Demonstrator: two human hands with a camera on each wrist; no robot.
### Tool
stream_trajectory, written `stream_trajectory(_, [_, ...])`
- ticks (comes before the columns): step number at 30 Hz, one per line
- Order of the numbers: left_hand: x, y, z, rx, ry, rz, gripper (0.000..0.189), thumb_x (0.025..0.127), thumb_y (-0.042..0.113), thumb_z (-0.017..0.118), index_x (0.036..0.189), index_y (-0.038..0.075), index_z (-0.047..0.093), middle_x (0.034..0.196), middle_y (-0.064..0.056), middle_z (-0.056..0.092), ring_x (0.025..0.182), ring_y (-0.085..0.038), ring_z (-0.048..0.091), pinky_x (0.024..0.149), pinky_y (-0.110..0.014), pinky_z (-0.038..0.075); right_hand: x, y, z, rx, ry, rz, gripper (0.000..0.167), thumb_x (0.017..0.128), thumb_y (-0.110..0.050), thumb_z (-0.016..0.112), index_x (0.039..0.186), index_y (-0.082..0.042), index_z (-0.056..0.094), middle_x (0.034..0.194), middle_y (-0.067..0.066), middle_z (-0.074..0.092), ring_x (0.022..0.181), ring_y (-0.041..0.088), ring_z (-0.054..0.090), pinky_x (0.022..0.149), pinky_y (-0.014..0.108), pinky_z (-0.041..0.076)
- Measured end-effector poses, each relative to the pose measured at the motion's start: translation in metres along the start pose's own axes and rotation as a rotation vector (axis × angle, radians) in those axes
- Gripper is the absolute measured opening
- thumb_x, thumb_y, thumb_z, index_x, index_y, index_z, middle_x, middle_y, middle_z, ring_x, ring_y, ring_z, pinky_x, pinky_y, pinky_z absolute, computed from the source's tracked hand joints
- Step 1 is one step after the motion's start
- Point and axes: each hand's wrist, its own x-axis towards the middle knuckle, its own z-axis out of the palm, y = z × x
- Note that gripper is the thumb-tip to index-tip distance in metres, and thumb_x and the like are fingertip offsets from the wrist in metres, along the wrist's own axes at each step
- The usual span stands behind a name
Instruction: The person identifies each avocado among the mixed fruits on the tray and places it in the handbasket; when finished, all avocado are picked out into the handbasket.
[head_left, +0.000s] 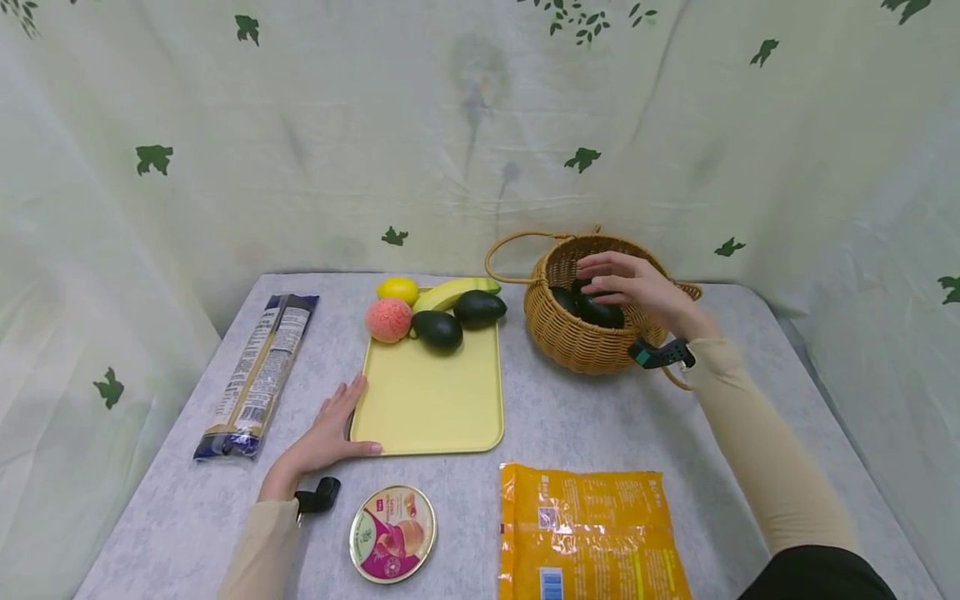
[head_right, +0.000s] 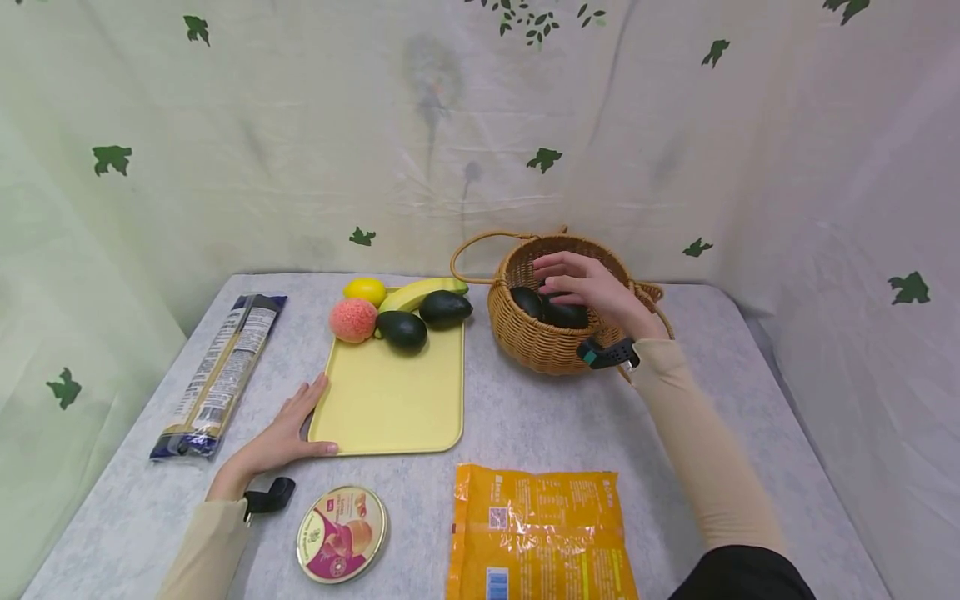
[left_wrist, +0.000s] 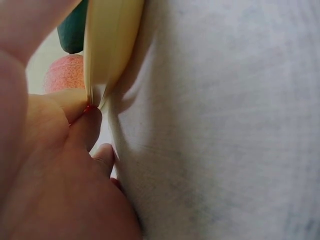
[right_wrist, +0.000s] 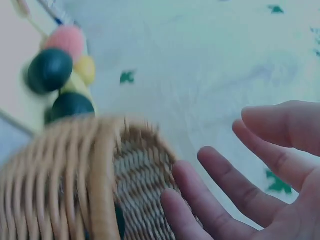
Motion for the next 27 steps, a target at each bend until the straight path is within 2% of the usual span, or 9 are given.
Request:
stream_trajectory(7, [-0.001,0.002,0.0,0.0,0.003,0.0,0.113,0.075,0.035,0.08,0.15,-0.006,0.007,0.156,-0.025,0.004,0.141,-0.045,-0.007,0.11,-0.059,-0.006,0.012,-0.012,0.034,0.086,-0.082,-0.104,0.046,0.099,-0.013,0.054,0.141,0.0,0.04,0.141,0.023,0.04,0.123,0.04,0.046,0.1,0.049,0.041])
stream_trajectory(12, [-0.001,0.003,0.0,-0.003,0.0,-0.008,0.113,0.075,0.034,0.08,0.15,-0.006,0.007,0.156,-0.025,0.004,0.141,-0.045,-0.007,0.11,-0.059,-0.006,0.027,-0.015,0.062,0.095,-0.15,-0.146,0.044,0.098,-0.012,0.055,0.14,-0.003,0.043,0.142,0.019,0.042,0.124,0.033,0.047,0.1,0.054,0.039])
stream_trajectory(18, [-0.001,0.002,0.0,-0.003,0.001,-0.008,0.112,0.075,0.034,0.08,0.15,-0.006,0.007,0.156,-0.025,0.004,0.141,-0.045,-0.007,0.11,-0.059,-0.006,0.049,-0.004,0.093,0.015,-0.216,-0.156,0.049,0.097,-0.017,0.056,0.143,-0.008,0.041,0.143,0.011,0.043,0.125,0.027,0.046,0.1,0.047,0.041])
stream_trajectory(21, [0.0,0.001,0.001,0.0,0.003,-0.005,0.112,0.075,0.034,0.08,0.15,-0.006,0.007,0.156,-0.025,0.004,0.141,-0.045,-0.007,0.11,-0.059,-0.006,0.062,0.004,0.108,-0.038,-0.239,-0.171,0.049,0.098,-0.015,0.055,0.143,-0.007,0.04,0.144,0.01,0.041,0.124,0.028,0.046,0.1,0.048,0.041])
stream_trajectory(27, [0.0,0.0,0.001,0.0,0.008,0.003,0.112,0.075,0.034,0.081,0.15,-0.007,0.008,0.156,-0.026,0.005,0.14,-0.046,-0.006,0.11,-0.06,-0.006,0.083,0.016,0.129,-0.152,-0.266,-0.19,0.051,0.096,-0.012,0.058,0.144,-0.009,0.04,0.147,0.007,0.039,0.128,0.034,0.041,0.101,0.04,0.04])
